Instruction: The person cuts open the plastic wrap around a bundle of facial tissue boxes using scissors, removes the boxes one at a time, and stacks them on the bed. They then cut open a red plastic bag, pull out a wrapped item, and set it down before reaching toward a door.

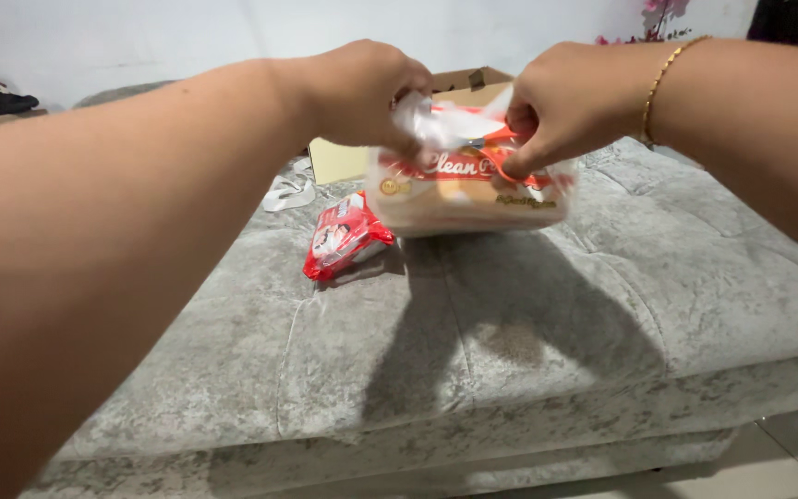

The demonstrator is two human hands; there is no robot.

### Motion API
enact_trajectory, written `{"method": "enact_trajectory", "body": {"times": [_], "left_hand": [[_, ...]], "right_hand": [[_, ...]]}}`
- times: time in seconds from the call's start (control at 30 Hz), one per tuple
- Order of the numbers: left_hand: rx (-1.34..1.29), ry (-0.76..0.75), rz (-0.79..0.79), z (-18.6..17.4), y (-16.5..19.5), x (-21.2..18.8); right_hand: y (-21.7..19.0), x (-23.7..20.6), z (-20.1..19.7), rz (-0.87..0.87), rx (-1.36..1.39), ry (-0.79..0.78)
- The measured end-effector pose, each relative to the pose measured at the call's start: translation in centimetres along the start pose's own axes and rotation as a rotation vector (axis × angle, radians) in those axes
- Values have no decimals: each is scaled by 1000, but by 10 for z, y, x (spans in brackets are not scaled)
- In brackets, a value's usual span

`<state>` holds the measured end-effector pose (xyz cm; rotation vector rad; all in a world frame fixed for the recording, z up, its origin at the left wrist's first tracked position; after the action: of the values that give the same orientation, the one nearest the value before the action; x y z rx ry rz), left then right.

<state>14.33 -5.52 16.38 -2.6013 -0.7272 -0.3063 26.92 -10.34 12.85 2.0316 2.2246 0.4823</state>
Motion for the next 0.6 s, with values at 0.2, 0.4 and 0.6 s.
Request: {"method": "enact_trajectory", "body": {"times": [0.2, 0.4, 0.6], "left_hand": [[-144, 81, -85, -5, 0, -10], [-398, 211, -72, -11, -5, -9], [-297, 312, -4, -22, 8, -4]], "right_hand": [[-10, -2, -11, -99, -44, 124], [-6, -8, -22, -58, -45, 131], [-13, -3, -24, -53, -93, 120]]}}
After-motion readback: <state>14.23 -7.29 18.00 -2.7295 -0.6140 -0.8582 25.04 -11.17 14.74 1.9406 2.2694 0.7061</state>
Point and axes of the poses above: each hand's wrist, its own x-axis towards the middle knuckle, its own z-axis out of the palm, y = z × x, the point moved 10 cm from there along x, towards the middle knuckle, and after that the axes turned 7 degrees about -y, right-handed, at the moved point
